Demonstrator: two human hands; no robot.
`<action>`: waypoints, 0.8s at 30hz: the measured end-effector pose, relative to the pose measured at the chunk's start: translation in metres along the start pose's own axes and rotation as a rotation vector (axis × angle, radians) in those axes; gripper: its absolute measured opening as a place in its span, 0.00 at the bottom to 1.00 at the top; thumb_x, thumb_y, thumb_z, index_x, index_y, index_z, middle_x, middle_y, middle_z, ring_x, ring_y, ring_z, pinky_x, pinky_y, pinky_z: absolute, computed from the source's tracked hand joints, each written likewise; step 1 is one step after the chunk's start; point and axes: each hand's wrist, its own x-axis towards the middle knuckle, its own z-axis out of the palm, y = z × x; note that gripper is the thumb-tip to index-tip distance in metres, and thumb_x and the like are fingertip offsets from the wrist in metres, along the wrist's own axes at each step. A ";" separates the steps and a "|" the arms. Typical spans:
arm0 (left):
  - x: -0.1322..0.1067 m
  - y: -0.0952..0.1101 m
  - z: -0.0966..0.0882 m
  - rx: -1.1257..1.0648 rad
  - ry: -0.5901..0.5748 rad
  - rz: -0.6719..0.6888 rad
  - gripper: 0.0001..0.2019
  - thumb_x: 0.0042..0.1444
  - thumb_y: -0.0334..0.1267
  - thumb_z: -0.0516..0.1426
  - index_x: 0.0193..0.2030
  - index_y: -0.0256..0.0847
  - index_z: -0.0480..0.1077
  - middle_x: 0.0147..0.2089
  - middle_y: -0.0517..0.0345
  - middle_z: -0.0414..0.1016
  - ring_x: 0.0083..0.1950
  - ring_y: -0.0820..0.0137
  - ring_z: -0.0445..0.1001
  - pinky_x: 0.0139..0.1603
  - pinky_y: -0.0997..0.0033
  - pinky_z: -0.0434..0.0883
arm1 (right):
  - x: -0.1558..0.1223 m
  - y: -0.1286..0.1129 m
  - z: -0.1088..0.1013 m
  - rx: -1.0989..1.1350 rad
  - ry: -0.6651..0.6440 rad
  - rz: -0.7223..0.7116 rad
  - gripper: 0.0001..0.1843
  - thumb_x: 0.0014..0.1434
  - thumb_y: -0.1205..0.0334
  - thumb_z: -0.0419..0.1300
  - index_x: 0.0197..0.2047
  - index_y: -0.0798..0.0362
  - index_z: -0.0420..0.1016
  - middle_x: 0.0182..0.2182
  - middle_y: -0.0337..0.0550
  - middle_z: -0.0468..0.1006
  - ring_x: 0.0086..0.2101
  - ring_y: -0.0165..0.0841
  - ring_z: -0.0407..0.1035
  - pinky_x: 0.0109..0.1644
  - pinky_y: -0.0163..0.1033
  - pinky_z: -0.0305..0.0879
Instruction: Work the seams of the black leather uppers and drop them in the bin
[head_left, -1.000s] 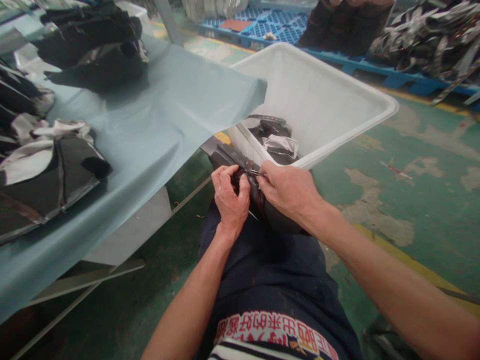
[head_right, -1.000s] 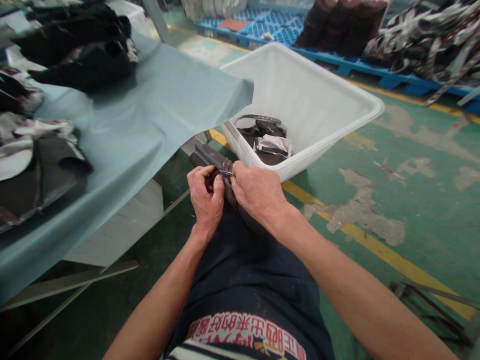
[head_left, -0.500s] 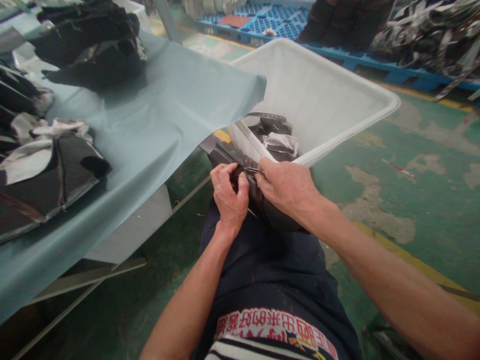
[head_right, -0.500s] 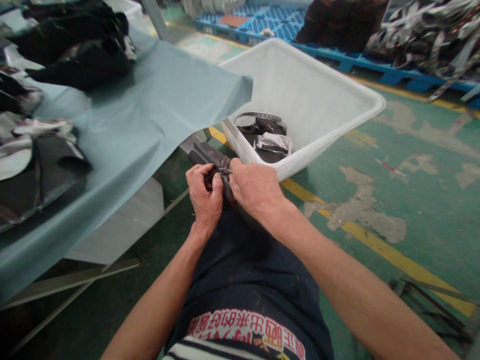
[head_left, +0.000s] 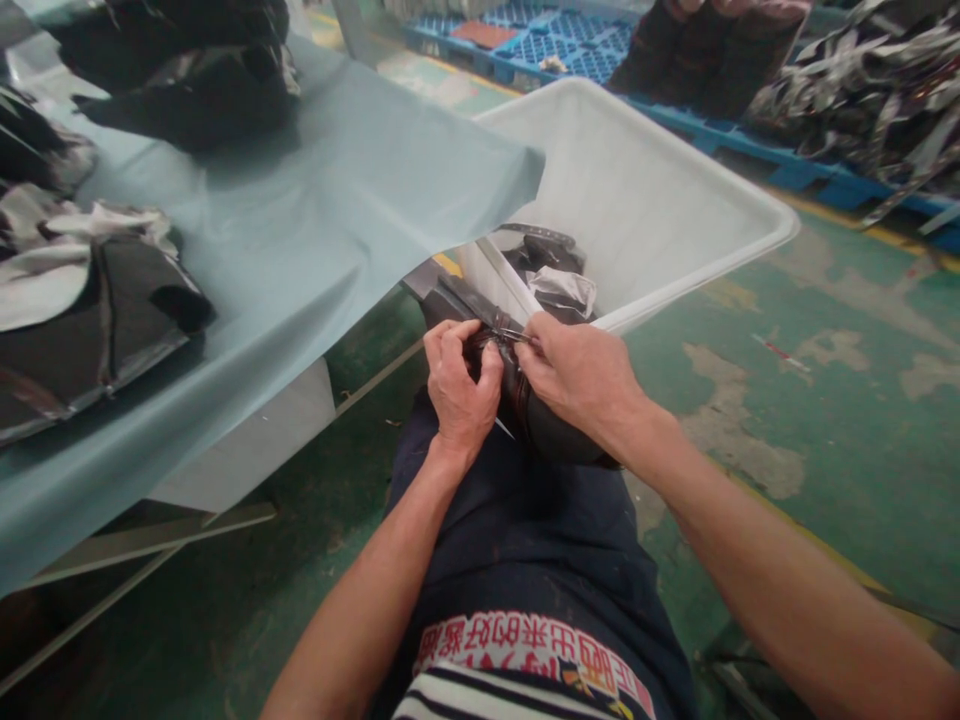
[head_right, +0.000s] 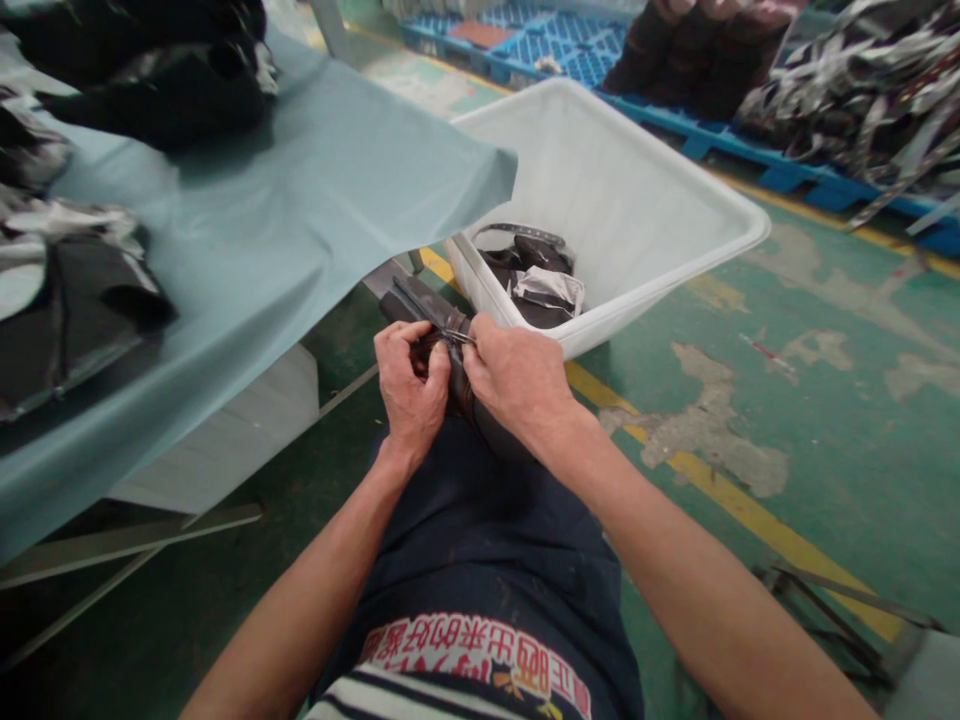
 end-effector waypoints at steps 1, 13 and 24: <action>0.000 0.000 0.000 -0.002 0.000 0.000 0.10 0.68 0.36 0.59 0.54 0.43 0.73 0.54 0.49 0.74 0.58 0.62 0.75 0.63 0.60 0.75 | 0.000 0.001 0.001 0.009 0.008 -0.003 0.14 0.75 0.58 0.52 0.50 0.51 0.78 0.37 0.51 0.86 0.38 0.44 0.79 0.35 0.42 0.45; -0.001 0.002 -0.001 0.047 -0.022 -0.013 0.11 0.68 0.36 0.59 0.56 0.42 0.72 0.55 0.49 0.74 0.59 0.62 0.76 0.61 0.60 0.76 | 0.001 0.002 0.001 0.073 0.012 0.023 0.14 0.74 0.57 0.54 0.50 0.51 0.80 0.38 0.52 0.87 0.37 0.44 0.78 0.36 0.42 0.46; -0.001 0.000 -0.001 0.019 -0.038 -0.025 0.11 0.68 0.38 0.58 0.56 0.43 0.72 0.56 0.48 0.73 0.59 0.61 0.75 0.61 0.59 0.76 | -0.002 0.003 0.005 0.121 0.034 0.030 0.14 0.74 0.57 0.54 0.49 0.52 0.80 0.37 0.51 0.86 0.35 0.43 0.75 0.36 0.42 0.48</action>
